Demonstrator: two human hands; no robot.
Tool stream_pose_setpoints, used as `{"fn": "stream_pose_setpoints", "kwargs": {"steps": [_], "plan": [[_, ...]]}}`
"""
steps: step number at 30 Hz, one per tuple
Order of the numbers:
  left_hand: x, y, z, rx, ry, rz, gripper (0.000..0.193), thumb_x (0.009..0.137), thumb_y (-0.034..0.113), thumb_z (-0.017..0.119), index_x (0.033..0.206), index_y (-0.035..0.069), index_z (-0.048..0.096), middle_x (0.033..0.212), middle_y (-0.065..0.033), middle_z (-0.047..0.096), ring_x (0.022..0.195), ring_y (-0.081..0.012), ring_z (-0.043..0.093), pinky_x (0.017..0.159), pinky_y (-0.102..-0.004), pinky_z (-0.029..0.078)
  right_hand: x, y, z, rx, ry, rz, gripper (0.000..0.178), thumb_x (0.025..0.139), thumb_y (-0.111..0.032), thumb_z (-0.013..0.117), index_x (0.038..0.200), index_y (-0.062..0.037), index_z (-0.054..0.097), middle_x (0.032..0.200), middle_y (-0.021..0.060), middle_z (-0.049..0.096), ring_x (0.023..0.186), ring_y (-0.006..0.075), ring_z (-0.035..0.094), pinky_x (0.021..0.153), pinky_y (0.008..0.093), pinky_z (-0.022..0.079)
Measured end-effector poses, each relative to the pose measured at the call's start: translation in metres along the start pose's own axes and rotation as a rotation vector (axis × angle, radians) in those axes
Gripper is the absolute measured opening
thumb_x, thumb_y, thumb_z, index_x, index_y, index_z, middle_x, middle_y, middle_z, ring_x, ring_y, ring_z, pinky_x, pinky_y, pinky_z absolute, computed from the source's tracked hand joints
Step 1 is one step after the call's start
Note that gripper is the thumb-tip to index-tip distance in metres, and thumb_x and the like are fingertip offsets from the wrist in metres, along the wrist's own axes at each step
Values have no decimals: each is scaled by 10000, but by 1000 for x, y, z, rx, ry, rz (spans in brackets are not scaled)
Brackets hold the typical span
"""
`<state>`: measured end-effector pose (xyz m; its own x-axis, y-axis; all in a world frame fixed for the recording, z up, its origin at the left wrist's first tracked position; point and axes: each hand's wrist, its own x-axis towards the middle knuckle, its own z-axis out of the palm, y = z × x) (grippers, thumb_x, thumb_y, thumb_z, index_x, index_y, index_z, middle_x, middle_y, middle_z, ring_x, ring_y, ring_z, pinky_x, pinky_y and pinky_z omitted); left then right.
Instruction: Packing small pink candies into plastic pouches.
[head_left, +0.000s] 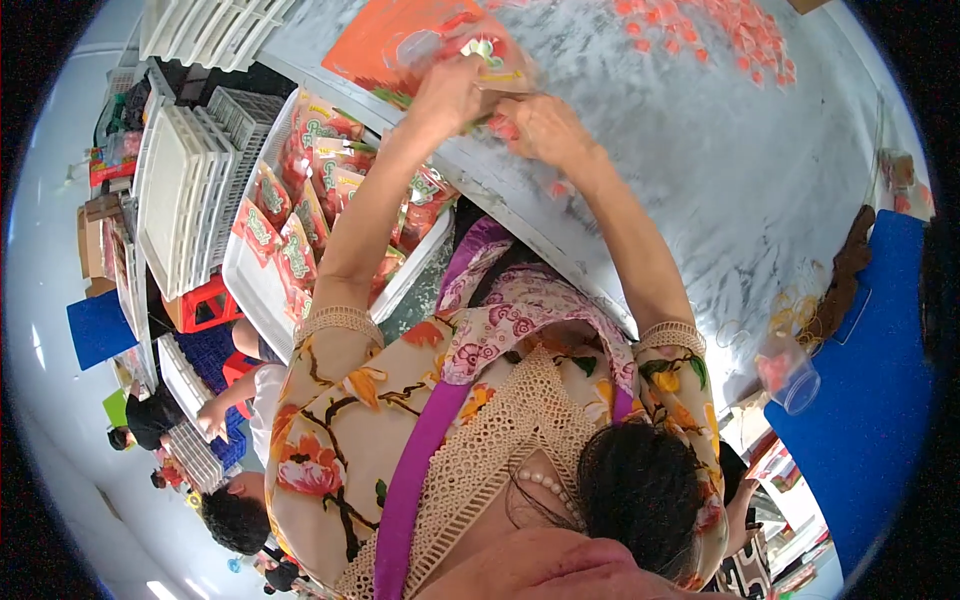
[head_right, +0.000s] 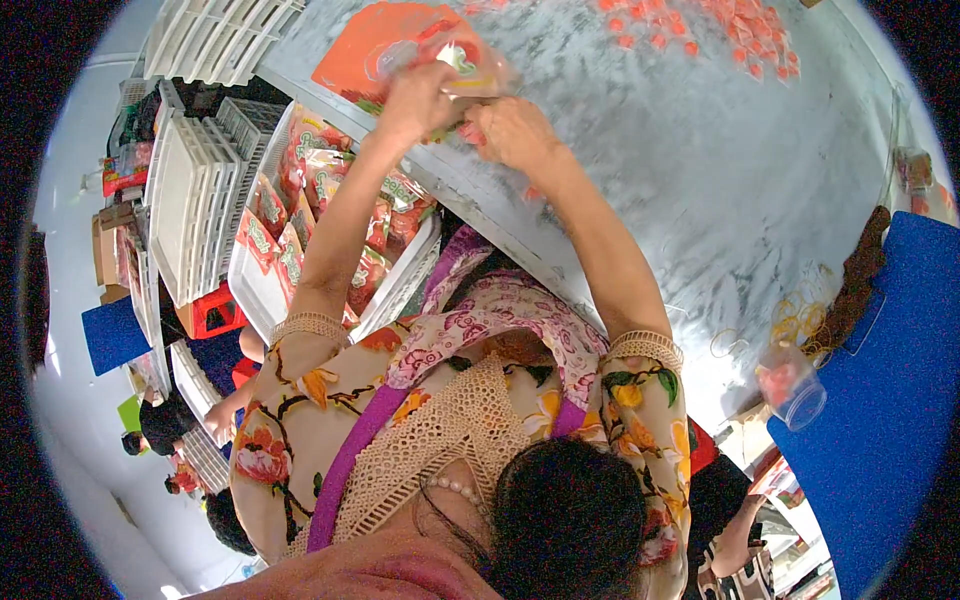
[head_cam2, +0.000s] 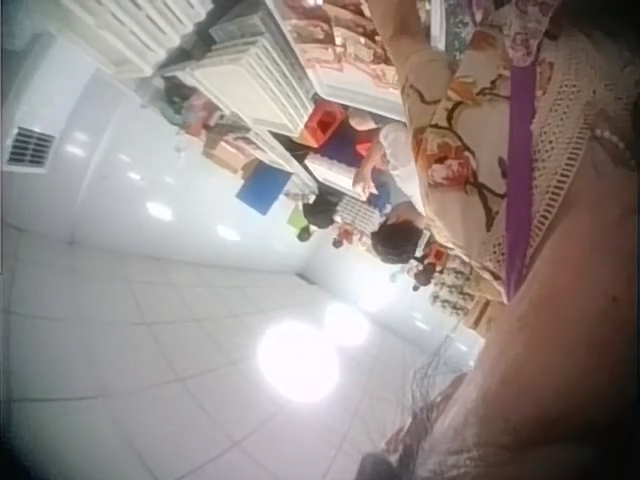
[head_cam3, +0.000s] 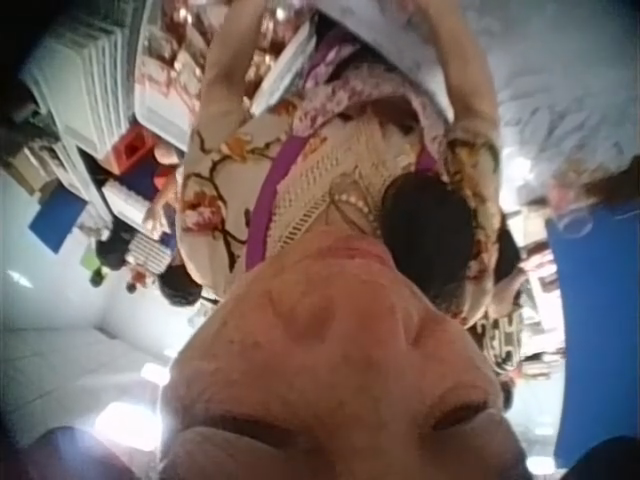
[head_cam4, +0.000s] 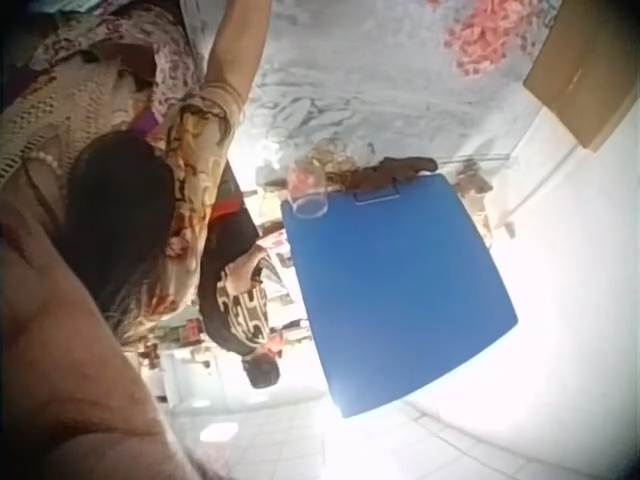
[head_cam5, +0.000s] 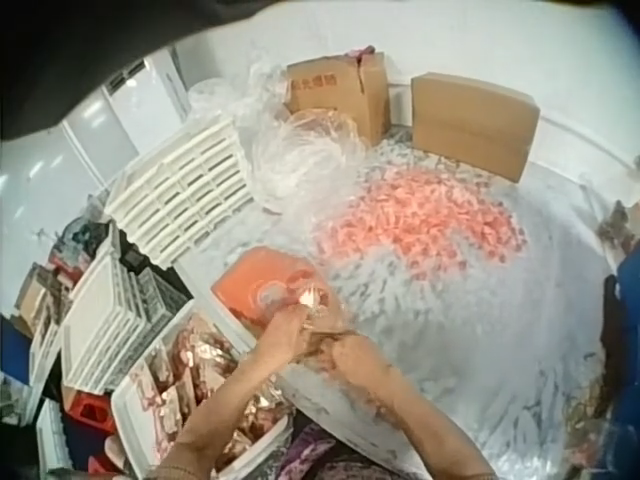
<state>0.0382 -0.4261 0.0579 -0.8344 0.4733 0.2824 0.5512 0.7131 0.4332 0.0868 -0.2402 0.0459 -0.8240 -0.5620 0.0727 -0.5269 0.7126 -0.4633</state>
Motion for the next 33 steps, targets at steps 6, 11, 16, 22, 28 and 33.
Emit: {"fn": "stream_pose_setpoints", "kwargs": {"steps": [6,11,16,22,28,33], "plan": [[27,13,-57,122,146,-17,300,727,27,577,1015,42,663,793,-182,639,718,-317,646,675,-387,515,-9,10,4,182,137,29,382,668,-137,705,1040,-77,640,869,195,656,806,338,650,724,417,526],[10,19,-31,54,116,14,288,713,22,568,983,37,668,835,-223,644,780,-383,630,719,-459,503,-51,6,-16,589,284,129,409,636,-77,728,1037,-75,645,913,160,675,844,328,661,759,365,531],[17,56,-3,-28,-199,-84,283,711,19,556,970,24,670,795,-239,633,785,-403,624,715,-468,497,-69,4,-35,355,415,-155,404,628,-18,719,1017,-93,643,1021,107,679,915,299,642,804,341,530],[19,59,10,-59,-242,-27,224,715,22,547,892,16,685,752,-249,614,758,-418,618,681,-475,491,-82,-6,-47,42,346,-92,355,630,-18,729,960,-104,634,1240,76,588,890,295,604,778,381,533],[27,75,9,-126,-301,-62,192,724,34,545,866,-2,670,758,-247,613,753,-423,617,683,-484,476,-78,4,-38,2,234,-25,397,636,-53,741,1008,-116,617,1213,41,578,938,294,590,790,388,527],[23,80,11,-80,-186,22,275,750,-2,543,972,42,699,777,-184,658,653,-296,642,671,-379,514,-73,0,-34,-79,185,-14,437,636,-49,739,1045,-107,596,1134,37,590,997,309,593,814,393,529]]}}
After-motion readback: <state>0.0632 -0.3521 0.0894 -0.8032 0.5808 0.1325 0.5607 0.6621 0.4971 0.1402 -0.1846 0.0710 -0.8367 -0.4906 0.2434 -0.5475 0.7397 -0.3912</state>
